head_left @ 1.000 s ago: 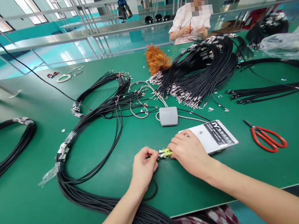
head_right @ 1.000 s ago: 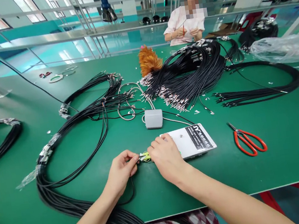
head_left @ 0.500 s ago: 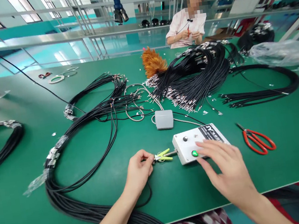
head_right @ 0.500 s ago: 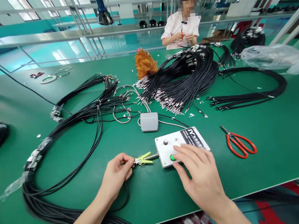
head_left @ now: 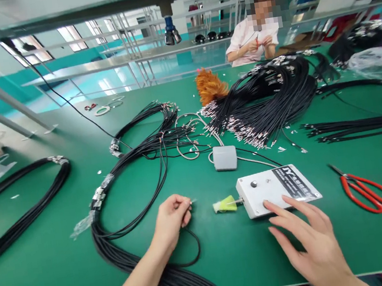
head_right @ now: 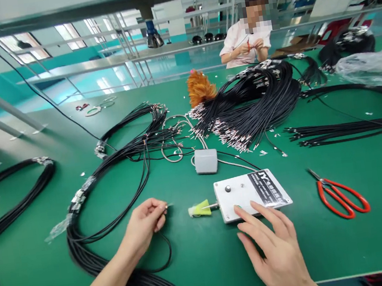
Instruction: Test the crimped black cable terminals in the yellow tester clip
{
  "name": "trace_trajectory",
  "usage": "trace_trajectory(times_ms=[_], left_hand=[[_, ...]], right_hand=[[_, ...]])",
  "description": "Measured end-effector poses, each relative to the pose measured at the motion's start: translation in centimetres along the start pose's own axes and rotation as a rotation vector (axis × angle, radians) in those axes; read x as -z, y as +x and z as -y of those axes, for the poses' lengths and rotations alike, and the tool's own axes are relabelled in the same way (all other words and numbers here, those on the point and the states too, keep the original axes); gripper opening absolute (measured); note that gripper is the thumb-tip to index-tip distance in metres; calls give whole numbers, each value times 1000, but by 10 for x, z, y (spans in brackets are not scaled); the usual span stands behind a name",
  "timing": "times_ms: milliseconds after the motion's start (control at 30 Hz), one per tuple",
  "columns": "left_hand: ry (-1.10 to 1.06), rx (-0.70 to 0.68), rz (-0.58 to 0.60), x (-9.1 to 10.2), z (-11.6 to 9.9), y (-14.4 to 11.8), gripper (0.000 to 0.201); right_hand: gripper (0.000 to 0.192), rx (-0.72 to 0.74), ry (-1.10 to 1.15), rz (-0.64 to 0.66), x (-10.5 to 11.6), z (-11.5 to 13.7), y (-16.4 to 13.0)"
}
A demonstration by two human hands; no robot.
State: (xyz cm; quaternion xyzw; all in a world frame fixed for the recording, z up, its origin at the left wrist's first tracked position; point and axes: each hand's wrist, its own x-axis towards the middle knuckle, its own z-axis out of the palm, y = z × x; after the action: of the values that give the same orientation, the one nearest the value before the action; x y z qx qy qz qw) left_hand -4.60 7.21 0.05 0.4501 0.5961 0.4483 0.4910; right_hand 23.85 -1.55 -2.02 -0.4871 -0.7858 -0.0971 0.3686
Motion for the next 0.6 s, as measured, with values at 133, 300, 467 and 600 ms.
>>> trace_trajectory(times_ms=[133,300,467,600], left_hand=[[104,-160,-180,65,-51,46,34],[319,-337,-55,68,-49,16,22],[768,-359,664,23,6,-81,15],[841,-137,894,24,2,-85,19]], right_hand=[[21,22,79,36,2,10,-13],[23,-12,224,126,-2,24,-30],[22,-63,332,204,-10,32,-34],[23,-143,438,289,-12,37,-30]])
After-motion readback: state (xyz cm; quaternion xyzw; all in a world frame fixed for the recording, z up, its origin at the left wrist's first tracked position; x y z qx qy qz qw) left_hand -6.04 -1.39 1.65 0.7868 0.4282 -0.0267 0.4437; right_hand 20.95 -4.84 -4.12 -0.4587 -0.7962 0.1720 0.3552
